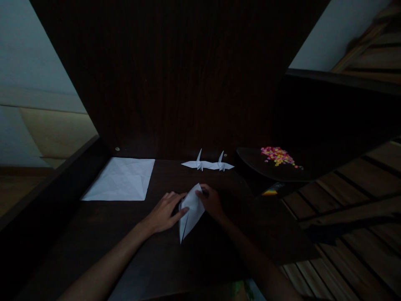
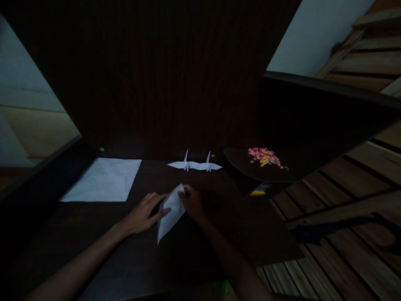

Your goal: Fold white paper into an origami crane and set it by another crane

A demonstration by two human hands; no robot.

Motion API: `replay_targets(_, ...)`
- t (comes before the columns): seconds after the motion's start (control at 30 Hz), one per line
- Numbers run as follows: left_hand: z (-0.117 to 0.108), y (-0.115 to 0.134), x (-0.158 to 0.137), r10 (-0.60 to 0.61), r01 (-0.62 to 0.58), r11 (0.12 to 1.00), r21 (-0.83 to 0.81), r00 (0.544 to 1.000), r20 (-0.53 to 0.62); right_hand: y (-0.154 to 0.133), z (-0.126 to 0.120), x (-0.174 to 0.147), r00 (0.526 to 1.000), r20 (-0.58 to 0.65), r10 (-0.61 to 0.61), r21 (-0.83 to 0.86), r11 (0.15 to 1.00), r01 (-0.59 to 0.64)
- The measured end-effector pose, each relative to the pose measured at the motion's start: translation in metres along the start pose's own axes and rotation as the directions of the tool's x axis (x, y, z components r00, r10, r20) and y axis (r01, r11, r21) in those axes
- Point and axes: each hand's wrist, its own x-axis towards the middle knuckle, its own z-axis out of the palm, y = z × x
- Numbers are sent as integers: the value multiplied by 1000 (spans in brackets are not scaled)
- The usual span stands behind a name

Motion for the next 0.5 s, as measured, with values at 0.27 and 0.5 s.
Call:
replay_targets(0.27,5,-3,-3,90,-91,995,40,996,10,6,-2,2,996,-64,58,-57,996,-62)
replay_targets(0.5,6,-3,-4,135,-136,988,68,991,22,7,-4,5,979,-192,73,-13,997,-77)
